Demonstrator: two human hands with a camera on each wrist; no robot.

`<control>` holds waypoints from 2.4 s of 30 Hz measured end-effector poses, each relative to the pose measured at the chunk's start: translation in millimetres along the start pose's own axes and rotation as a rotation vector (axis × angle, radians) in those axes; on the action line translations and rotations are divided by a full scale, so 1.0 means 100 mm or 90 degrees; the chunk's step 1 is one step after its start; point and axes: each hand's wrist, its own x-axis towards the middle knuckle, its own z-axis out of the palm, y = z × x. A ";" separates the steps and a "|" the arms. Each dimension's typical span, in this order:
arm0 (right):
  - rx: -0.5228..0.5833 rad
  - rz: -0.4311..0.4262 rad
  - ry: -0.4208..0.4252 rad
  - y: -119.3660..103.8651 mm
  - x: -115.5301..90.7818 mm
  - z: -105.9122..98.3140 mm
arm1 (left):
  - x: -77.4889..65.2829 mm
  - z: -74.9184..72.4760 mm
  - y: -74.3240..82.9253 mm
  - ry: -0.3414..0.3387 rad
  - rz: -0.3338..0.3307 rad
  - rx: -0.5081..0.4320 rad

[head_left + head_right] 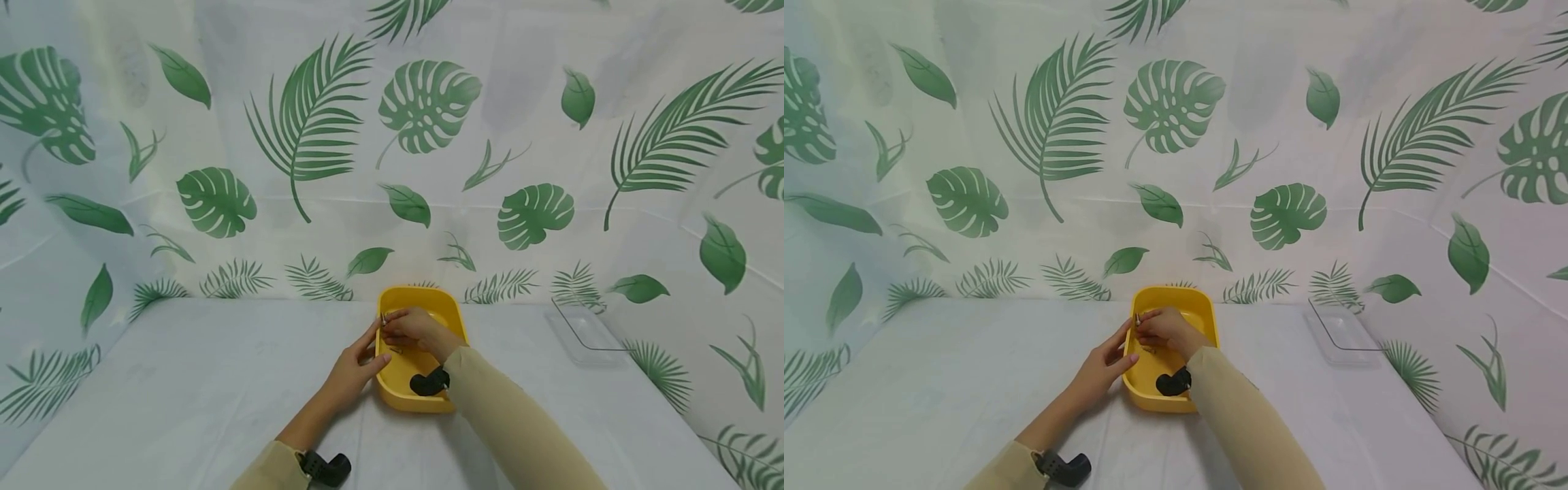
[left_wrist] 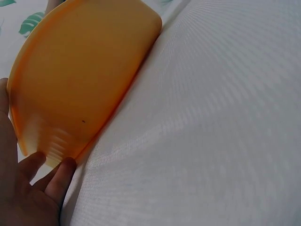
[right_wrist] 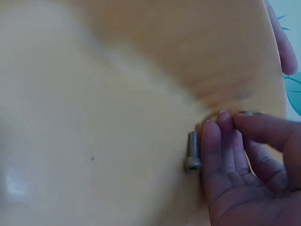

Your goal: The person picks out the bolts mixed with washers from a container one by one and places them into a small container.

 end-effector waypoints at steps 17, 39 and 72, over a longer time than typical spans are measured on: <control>0.016 -0.027 -0.041 0.00 0.01 -0.04 | 0.01 0.01 -0.03 0.004 0.003 0.003; 0.074 -0.056 -0.034 -0.02 -0.10 -0.21 | 0.01 0.04 -0.03 0.003 0.006 -0.027; -0.057 -0.118 -0.031 -0.19 -0.68 -1.57 | -0.02 0.05 0.02 0.028 -0.023 -0.023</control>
